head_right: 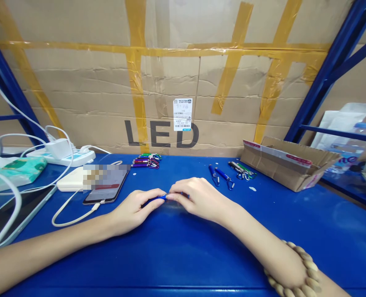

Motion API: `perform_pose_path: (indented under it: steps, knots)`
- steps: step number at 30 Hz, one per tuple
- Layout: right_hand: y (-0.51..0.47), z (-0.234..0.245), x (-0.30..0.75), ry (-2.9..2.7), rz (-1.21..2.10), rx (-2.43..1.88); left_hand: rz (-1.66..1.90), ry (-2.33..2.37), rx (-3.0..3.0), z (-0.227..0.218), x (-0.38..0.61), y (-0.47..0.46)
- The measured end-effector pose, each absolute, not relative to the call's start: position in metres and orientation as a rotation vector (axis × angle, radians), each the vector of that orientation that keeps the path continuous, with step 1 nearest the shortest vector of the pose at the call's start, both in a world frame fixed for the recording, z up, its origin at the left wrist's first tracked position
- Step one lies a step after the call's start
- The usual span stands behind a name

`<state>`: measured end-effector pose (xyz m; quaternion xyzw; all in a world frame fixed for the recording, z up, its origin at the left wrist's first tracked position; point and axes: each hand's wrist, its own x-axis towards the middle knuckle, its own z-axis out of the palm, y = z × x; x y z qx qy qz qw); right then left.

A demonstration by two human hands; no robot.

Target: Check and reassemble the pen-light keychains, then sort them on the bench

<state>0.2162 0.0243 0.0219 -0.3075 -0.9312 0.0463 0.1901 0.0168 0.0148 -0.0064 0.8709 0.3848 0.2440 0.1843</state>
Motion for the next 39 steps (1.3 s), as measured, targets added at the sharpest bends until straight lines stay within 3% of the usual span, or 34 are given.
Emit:
perform_pose_path:
  steps: [11, 13, 19, 24, 39]
  knots:
    - [0.024, 0.009, 0.215, -2.633, -0.03, -0.713, 0.58, 1.11, 2.532, -0.011, 0.015, 0.015]
    - [0.023, 0.008, 0.213, -2.596, 0.213, -0.733, 0.582, 1.085, 2.576, -0.012, 0.014, 0.013]
    - [0.026, 0.002, 0.207, -2.108, 1.383, -0.979, 0.67, 1.031, 2.668, -0.016, 0.014, 0.013]
    - [0.028, 0.001, 0.204, -1.792, 1.744, -0.893, 0.746, 1.079, 2.622, -0.015, 0.016, 0.014]
    - [0.027, 0.007, 0.205, -1.857, 1.528, -0.905, 0.764, 1.099, 2.398, -0.007, 0.018, 0.01]
